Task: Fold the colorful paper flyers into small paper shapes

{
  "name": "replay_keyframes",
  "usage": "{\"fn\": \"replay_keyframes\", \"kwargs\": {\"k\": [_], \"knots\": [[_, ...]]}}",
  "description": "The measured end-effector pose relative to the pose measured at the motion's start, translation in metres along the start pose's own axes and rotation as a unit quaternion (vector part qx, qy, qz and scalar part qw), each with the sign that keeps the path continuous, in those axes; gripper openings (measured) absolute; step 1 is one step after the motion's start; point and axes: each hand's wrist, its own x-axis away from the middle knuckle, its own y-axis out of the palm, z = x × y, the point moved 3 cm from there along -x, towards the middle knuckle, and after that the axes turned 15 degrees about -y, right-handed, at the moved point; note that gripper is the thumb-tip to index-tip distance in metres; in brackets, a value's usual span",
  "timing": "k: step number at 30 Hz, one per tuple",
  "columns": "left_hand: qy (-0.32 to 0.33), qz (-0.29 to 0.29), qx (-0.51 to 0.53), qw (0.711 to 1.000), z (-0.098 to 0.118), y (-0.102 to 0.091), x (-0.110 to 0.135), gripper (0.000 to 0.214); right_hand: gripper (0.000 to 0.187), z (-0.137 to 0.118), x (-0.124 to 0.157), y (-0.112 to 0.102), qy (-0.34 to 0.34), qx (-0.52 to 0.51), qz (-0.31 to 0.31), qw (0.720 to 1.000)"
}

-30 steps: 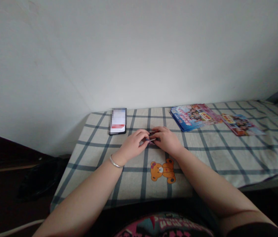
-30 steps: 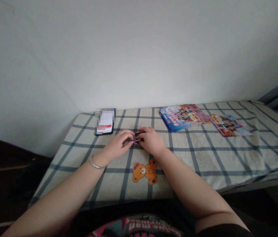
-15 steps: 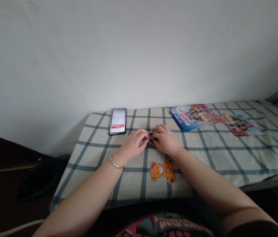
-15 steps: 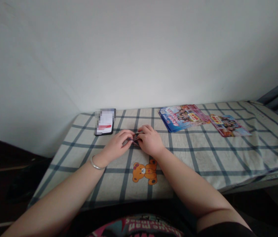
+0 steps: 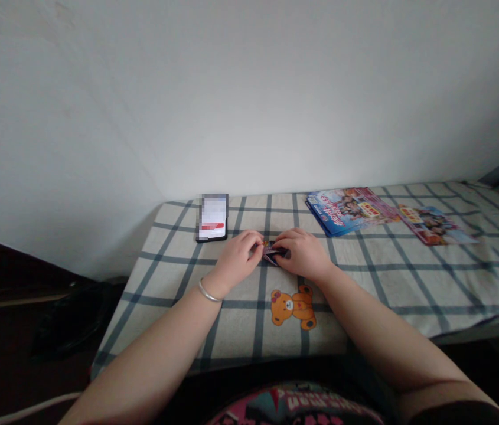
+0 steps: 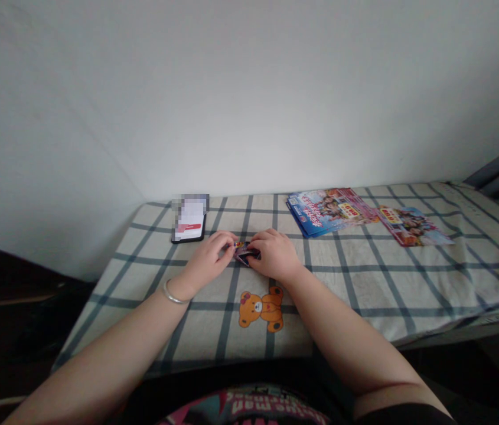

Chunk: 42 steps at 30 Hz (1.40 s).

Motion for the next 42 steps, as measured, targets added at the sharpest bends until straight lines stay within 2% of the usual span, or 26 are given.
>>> {"fn": "replay_keyframes", "kwargs": {"k": [9,17,24,29,33,42], "knots": [[0.022,-0.014,0.01,1.0,0.002,0.002,0.002,0.009,0.018,-0.008,-0.002,-0.001,0.01,0.033,-0.022,0.999],[0.026,-0.033,0.015,0.999,0.002,0.003,0.001,0.009,0.019,-0.003,0.0,0.003,-0.006,0.004,-0.023,1.0],[0.034,-0.045,0.013,0.998,0.002,0.004,0.002,0.009,0.016,-0.009,-0.003,0.0,0.032,0.023,-0.015,0.999],[0.064,-0.054,-0.014,0.996,0.004,0.005,0.003,0.007,0.012,-0.005,-0.002,-0.001,0.037,0.026,-0.023,0.999],[0.073,-0.043,-0.04,0.996,0.005,0.006,0.003,0.008,0.013,-0.003,-0.003,0.0,0.038,0.017,-0.033,0.999],[0.066,-0.017,-0.077,0.995,0.005,0.003,0.003,0.009,0.015,-0.017,-0.004,-0.003,-0.002,0.109,-0.012,0.994]]}}
